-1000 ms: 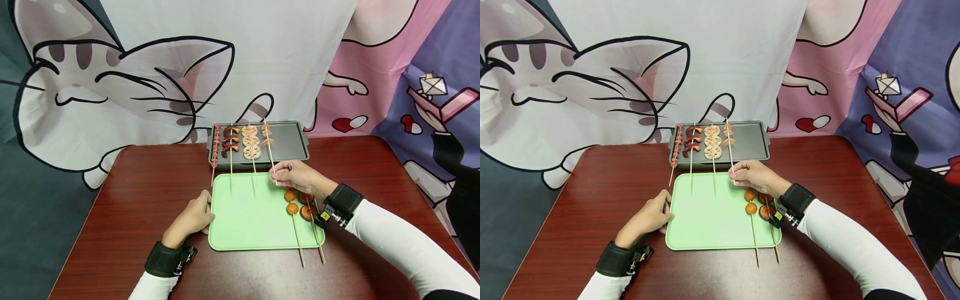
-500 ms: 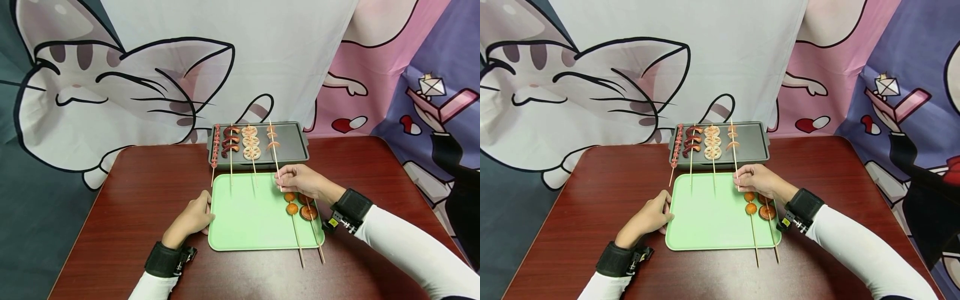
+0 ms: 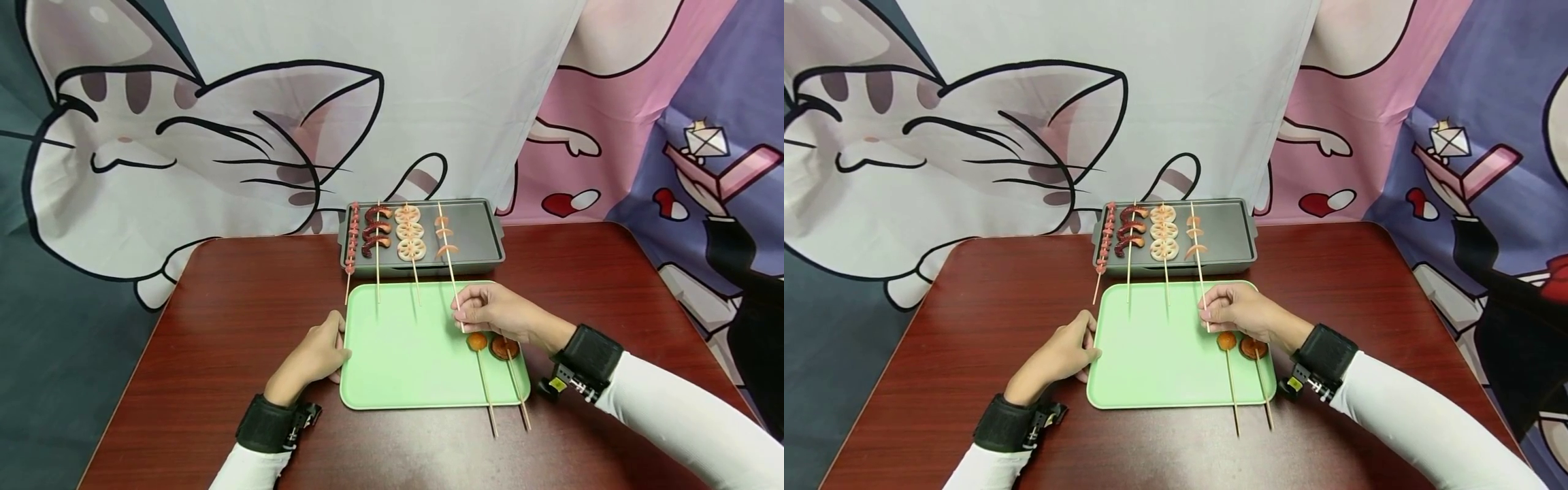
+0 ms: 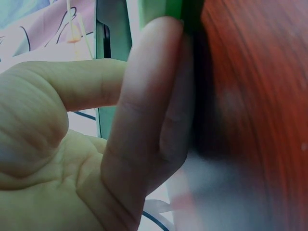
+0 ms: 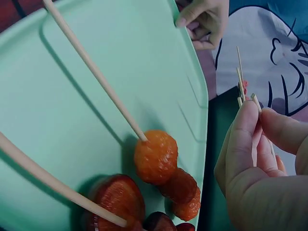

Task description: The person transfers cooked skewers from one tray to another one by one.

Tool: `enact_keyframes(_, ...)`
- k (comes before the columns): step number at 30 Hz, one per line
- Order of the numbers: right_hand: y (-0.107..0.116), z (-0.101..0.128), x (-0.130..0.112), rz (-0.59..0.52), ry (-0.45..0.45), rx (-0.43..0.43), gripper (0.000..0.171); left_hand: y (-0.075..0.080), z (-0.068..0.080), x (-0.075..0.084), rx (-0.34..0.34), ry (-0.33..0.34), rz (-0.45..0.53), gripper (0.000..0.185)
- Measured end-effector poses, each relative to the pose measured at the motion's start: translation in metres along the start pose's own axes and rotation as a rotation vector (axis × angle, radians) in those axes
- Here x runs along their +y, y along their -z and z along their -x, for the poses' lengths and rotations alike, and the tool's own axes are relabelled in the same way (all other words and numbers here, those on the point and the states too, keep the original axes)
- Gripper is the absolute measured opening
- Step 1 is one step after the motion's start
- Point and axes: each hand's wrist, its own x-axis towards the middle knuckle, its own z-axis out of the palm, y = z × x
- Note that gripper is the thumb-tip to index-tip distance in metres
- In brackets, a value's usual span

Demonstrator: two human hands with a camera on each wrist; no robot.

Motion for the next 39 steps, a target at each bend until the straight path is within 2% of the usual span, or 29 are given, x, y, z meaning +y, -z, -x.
enact_keyframes(7,-0.001,0.01,0.009,-0.004,-0.016,-0.047,0.006,-0.001,-0.001,-0.001,0.003,-0.002,0.004,0.028)
enact_keyframes(16,-0.011,0.023,0.016,-0.038,-0.014,-0.079,0.018,0.0,0.001,0.002,0.005,-0.011,0.001,0.028)
enact_keyframes(25,-0.021,0.034,0.023,-0.012,0.018,-0.137,0.011,0.0,0.0,0.002,0.007,-0.004,0.001,0.028)
enact_keyframes(39,-0.028,0.055,0.037,-0.055,0.0,-0.173,0.014,-0.001,-0.001,0.0,0.008,-0.01,0.013,0.028)
